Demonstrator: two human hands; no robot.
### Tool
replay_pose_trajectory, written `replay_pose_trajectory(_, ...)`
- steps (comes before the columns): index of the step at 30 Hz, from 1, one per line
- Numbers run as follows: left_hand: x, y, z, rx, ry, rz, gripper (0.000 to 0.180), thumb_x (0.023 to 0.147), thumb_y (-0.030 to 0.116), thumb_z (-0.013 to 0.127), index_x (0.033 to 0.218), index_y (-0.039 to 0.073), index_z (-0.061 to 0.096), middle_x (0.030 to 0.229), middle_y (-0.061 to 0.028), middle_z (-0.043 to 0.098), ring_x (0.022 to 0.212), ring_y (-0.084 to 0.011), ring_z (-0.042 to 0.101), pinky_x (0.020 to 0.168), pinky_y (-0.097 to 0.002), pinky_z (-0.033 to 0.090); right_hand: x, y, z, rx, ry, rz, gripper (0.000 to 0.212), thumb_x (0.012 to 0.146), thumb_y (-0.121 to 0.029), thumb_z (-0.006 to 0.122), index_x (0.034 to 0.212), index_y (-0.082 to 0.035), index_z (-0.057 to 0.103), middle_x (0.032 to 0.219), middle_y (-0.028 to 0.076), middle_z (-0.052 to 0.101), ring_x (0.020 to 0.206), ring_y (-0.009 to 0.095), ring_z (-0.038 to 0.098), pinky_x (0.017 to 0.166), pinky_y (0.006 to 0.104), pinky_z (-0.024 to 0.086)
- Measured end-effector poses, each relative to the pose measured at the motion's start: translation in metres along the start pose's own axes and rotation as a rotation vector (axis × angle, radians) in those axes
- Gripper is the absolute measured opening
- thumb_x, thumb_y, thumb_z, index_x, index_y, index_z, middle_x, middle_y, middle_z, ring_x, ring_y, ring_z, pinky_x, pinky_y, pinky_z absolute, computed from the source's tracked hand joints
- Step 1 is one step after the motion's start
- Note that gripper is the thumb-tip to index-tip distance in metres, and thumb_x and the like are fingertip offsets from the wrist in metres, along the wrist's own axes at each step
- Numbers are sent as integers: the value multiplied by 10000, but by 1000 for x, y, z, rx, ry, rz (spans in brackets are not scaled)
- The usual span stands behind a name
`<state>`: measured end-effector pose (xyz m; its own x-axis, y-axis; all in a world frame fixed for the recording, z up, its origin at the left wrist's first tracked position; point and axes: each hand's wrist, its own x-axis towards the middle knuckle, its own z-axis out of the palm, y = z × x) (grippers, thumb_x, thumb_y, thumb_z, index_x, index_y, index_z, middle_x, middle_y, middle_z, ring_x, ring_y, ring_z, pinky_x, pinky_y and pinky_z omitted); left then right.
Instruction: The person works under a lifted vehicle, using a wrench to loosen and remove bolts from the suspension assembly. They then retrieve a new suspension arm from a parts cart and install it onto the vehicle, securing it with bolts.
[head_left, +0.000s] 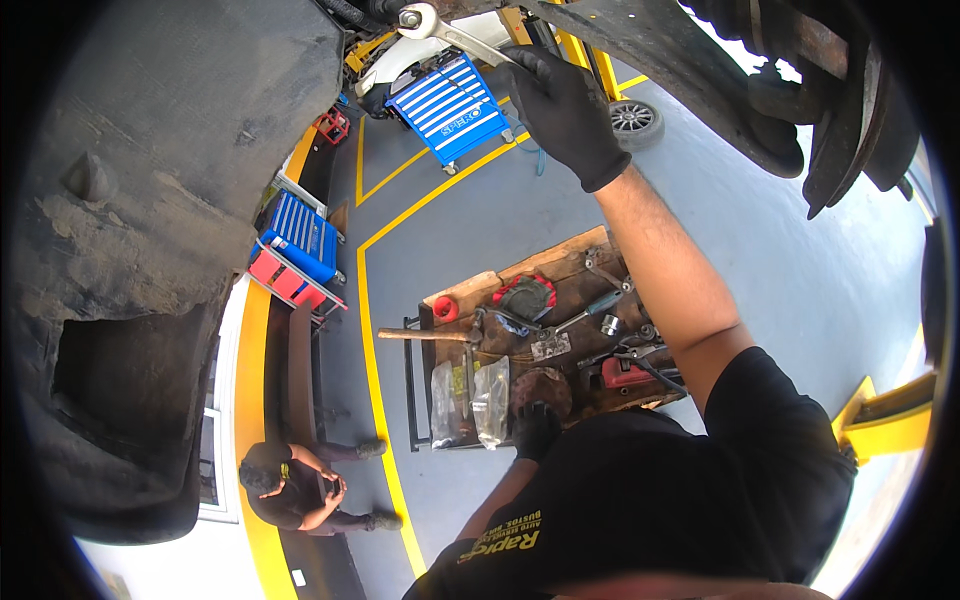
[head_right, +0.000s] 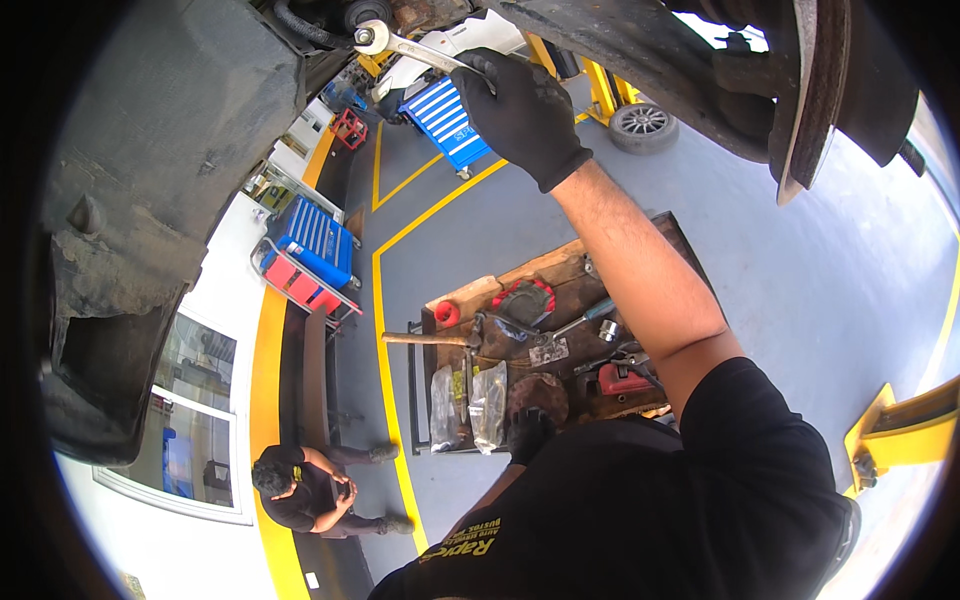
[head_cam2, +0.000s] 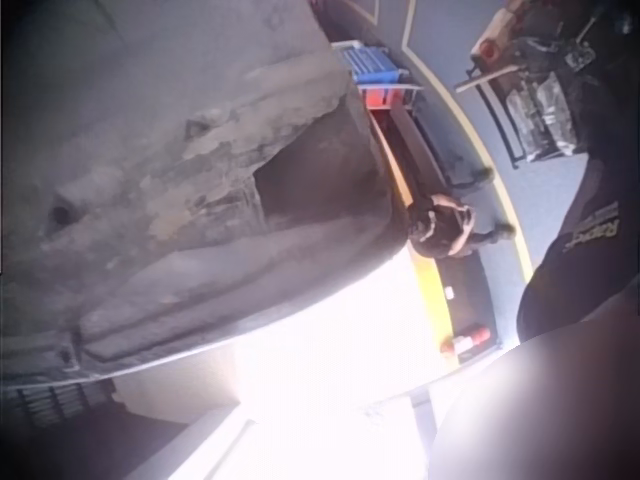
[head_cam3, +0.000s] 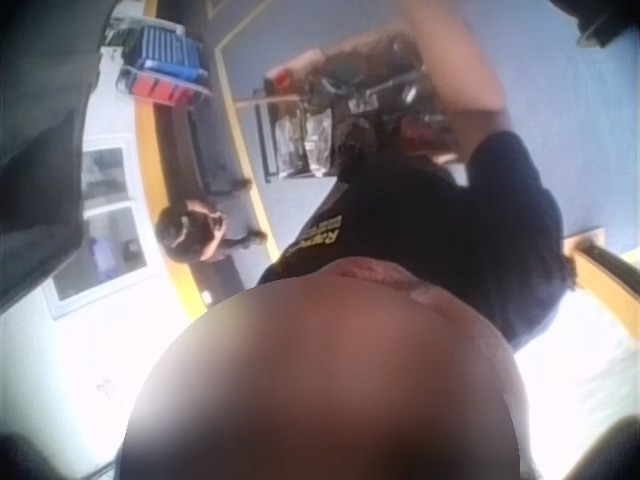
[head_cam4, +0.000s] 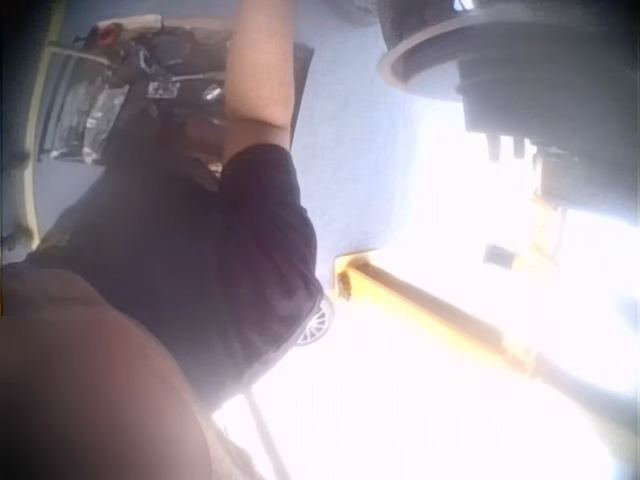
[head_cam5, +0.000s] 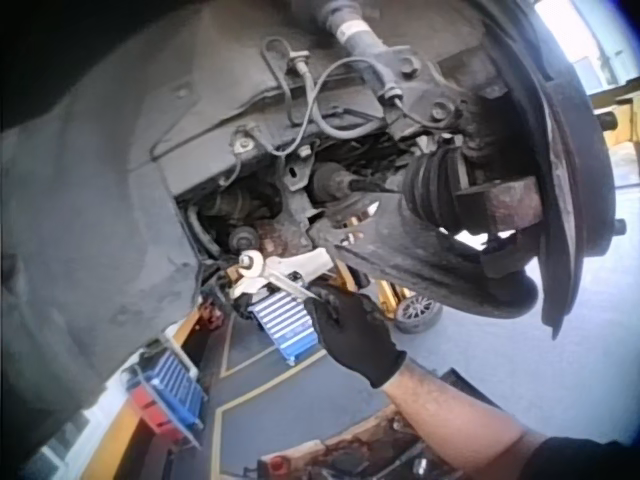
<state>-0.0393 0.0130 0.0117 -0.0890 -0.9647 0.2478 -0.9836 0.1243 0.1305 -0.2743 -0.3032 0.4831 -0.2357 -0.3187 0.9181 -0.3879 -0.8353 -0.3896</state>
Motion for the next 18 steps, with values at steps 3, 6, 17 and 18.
replay_pose_trajectory(3,-1,0,-1,-37,21,-34,223,946,296,592,1001,99,682,1092,-153,655,1005,-396,638,782,-559,537,-4,-7,-1,29,-46,102,246,1004,-317,655,1052,-100,761,806,90,743,772,293,732,720,414,576)
replay_pose_trajectory(6,-2,0,-1,-46,38,-42,222,948,295,593,1005,100,680,1105,-154,658,1007,-395,640,772,-552,540,-5,-15,-7,118,-132,232,256,1027,-284,632,1097,-64,741,788,73,719,738,229,687,702,368,552)
replay_pose_trajectory(17,-3,-1,0,-39,8,-30,226,939,296,600,1029,104,678,1123,-148,657,1033,-401,632,793,-556,545,-14,-20,16,438,-153,344,219,1060,-186,611,1124,0,707,792,10,656,732,47,577,667,228,474)
replay_pose_trajectory(18,-3,-1,-1,-41,14,-14,223,939,295,600,1028,106,678,1121,-147,656,1036,-404,629,794,-556,545,-17,-27,23,544,-139,403,208,1059,-184,608,1111,-7,704,786,7,647,722,50,571,663,228,470)
